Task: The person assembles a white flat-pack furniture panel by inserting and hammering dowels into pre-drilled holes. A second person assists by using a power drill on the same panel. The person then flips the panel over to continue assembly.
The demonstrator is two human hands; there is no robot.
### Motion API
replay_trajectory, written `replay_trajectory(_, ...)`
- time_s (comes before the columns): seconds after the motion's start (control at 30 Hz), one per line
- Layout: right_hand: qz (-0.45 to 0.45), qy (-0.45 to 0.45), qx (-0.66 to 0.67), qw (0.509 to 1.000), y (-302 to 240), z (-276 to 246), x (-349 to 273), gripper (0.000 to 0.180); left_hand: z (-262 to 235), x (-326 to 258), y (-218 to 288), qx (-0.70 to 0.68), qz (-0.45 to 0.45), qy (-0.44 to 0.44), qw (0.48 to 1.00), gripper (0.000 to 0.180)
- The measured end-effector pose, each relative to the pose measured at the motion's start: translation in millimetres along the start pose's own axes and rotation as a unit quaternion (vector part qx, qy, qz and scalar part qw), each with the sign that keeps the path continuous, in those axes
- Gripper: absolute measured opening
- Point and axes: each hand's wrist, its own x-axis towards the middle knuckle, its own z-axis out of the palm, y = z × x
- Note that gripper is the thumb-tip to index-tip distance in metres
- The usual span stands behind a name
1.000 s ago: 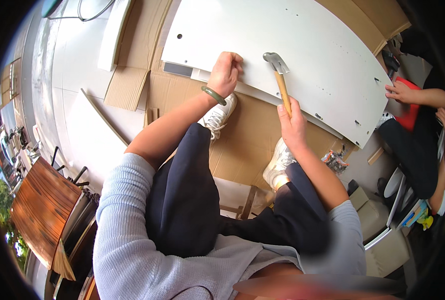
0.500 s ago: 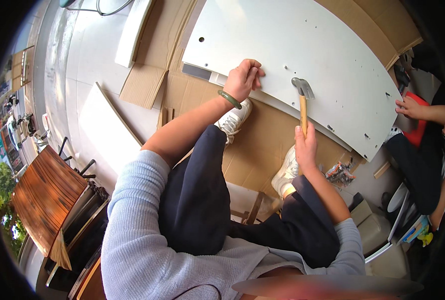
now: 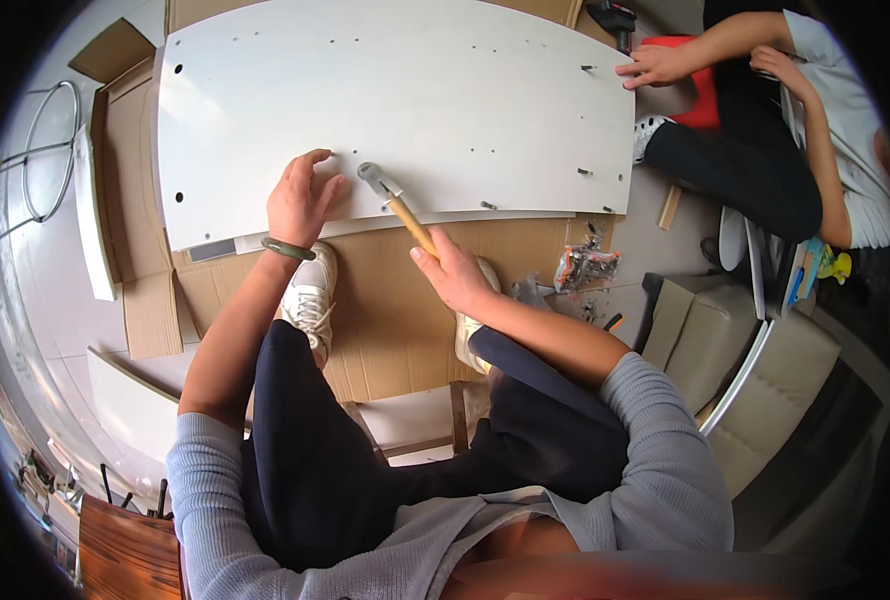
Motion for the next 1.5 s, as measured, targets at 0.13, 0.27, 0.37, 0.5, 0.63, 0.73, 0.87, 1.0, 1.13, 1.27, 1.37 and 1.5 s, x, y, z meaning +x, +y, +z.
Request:
replay_trajectory(0.13,0.004,-0.011,-0.005,1.000,6.5,-5.8,-5.0,0.029,18.7,20.8,2.2,0.061,0.020,-0.015,0.998,0.015)
replay_trajectory(0.27,0.012,-0.007,0.028,1.000,14.0,-11.4,-14.5,0.029,20.9,22.8,-3.0,0.085,0.042,-0.013,0.995,0.008)
replay_trajectory(0.37,0.026,-0.030,0.036,0.999,17.8,-17.7,-21.9,0.030,24.9,21.5,-0.1,0.088,0.033,0.006,0.996,0.008)
replay_trajectory(0.5,0.005,-0.029,0.041,0.999,20.2,-27.0,-30.0,0.029,25.6,22.4,7.2,0.099,0.049,-0.011,0.994,0.010)
replay_trajectory(0.63,0.004,-0.028,0.065,0.998,24.8,-30.4,-38.6,0.029,28.2,23.3,10.3,0.117,0.062,-0.021,0.991,0.009)
replay_trajectory(0.73,0.019,-0.024,0.078,0.996,32.0,-29.7,-45.6,0.030,30.3,24.0,7.5,0.115,0.068,-0.021,0.991,0.007)
replay_trajectory(0.87,0.014,-0.001,0.076,0.997,38.1,-27.7,-55.2,0.033,25.8,23.4,0.4,0.118,0.001,-0.007,0.993,0.007)
replay_trajectory(1.0,-0.035,0.047,0.098,0.993,37.3,-27.7,-60.4,0.033,20.3,19.5,-3.3,0.120,0.013,0.012,0.993,0.008)
replay_trajectory(1.13,-0.068,0.135,0.116,0.982,47.2,-33.7,-61.8,0.031,15.9,18.8,-4.4,0.116,0.029,-0.002,0.993,0.009)
replay_trajectory(1.27,0.046,0.207,0.224,0.951,86.5,-53.9,-73.6,0.032,12.4,17.8,-5.1,0.108,0.022,-0.017,0.994,0.008)
replay_trajectory(1.37,0.095,0.313,0.242,0.913,122.4,-67.8,-84.4,0.031,11.9,17.8,-5.7,0.089,0.014,-0.017,0.996,0.008)
replay_trajectory(1.5,0.196,0.364,0.325,0.851,144.6,-71.6,-95.0,0.020,12.7,19.4,-5.8,0.070,0.033,0.003,0.997,0.010)
